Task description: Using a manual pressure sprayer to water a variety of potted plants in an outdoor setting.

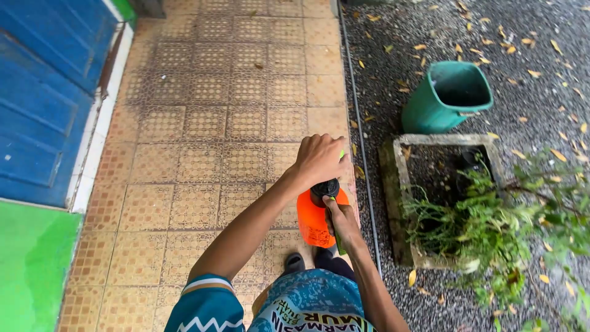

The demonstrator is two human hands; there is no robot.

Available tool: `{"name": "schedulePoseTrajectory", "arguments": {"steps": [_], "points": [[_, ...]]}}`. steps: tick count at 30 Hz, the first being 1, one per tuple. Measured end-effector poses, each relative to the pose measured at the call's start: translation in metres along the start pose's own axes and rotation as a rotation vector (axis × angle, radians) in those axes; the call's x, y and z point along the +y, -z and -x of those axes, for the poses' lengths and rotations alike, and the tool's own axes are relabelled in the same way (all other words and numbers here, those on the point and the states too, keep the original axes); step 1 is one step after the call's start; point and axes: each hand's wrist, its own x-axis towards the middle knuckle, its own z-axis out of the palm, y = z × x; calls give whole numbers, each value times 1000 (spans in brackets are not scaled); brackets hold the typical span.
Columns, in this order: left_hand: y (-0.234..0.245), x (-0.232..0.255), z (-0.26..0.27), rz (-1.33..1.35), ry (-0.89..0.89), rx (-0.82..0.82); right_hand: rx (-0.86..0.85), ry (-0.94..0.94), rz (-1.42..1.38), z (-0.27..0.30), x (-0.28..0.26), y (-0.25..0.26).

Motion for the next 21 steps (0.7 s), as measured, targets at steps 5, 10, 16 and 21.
{"name": "schedulePoseTrajectory", "arguments": {"steps": [5,10,16,21], "points": [[20,-27,-11,20,99,-5,-70,-7,36,-30,-23,-15],[31,-57,-51,6,120,14,-97,0,49,-79,-43,-20],[78,-79,-122,-105,91,97,-176,22,89,-165,-77,-14],[127,-96,-156,-125,124,158,-193,88,198,-215,-113,-14]]}}
